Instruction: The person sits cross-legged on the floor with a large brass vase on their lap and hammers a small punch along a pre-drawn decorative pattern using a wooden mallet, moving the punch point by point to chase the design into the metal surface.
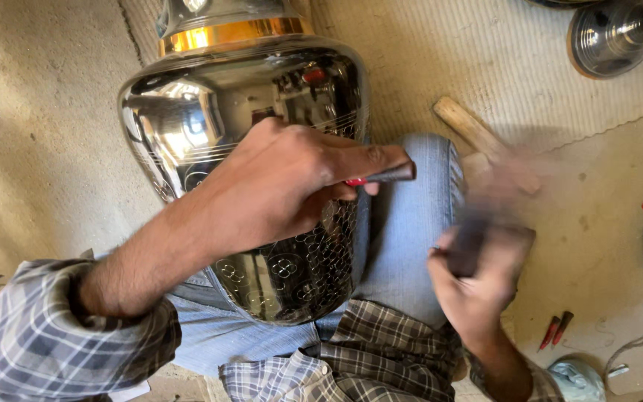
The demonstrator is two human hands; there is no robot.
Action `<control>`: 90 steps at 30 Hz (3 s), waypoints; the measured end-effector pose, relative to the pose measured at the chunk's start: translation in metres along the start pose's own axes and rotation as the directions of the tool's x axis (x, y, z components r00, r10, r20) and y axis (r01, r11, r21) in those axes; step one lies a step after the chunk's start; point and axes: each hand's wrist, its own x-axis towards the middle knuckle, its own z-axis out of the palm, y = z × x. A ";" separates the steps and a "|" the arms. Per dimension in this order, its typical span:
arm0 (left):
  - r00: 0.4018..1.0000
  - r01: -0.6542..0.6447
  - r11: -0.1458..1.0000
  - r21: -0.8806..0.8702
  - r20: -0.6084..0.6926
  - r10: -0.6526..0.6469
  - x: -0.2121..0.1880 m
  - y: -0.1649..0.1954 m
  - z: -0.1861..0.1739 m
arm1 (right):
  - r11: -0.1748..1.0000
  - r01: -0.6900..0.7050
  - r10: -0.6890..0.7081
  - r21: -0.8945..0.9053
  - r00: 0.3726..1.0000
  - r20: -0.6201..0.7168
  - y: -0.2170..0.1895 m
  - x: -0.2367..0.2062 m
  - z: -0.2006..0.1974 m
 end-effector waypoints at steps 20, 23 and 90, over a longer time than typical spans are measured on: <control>0.584 0.113 0.954 -0.277 -0.758 -0.290 -0.052 0.022 0.064 | 0.767 0.553 -0.352 -0.325 0.787 0.507 -0.103 0.149 -0.057; 0.622 0.258 0.956 -0.137 -0.734 -0.273 -0.052 0.013 0.061 | 0.538 0.718 -0.188 -0.440 0.612 0.768 -0.118 0.167 -0.059; 0.914 -0.062 0.978 -0.200 0.383 0.136 0.029 -0.020 0.007 | 0.975 -0.224 0.224 0.002 0.973 -0.060 -0.013 -0.019 0.017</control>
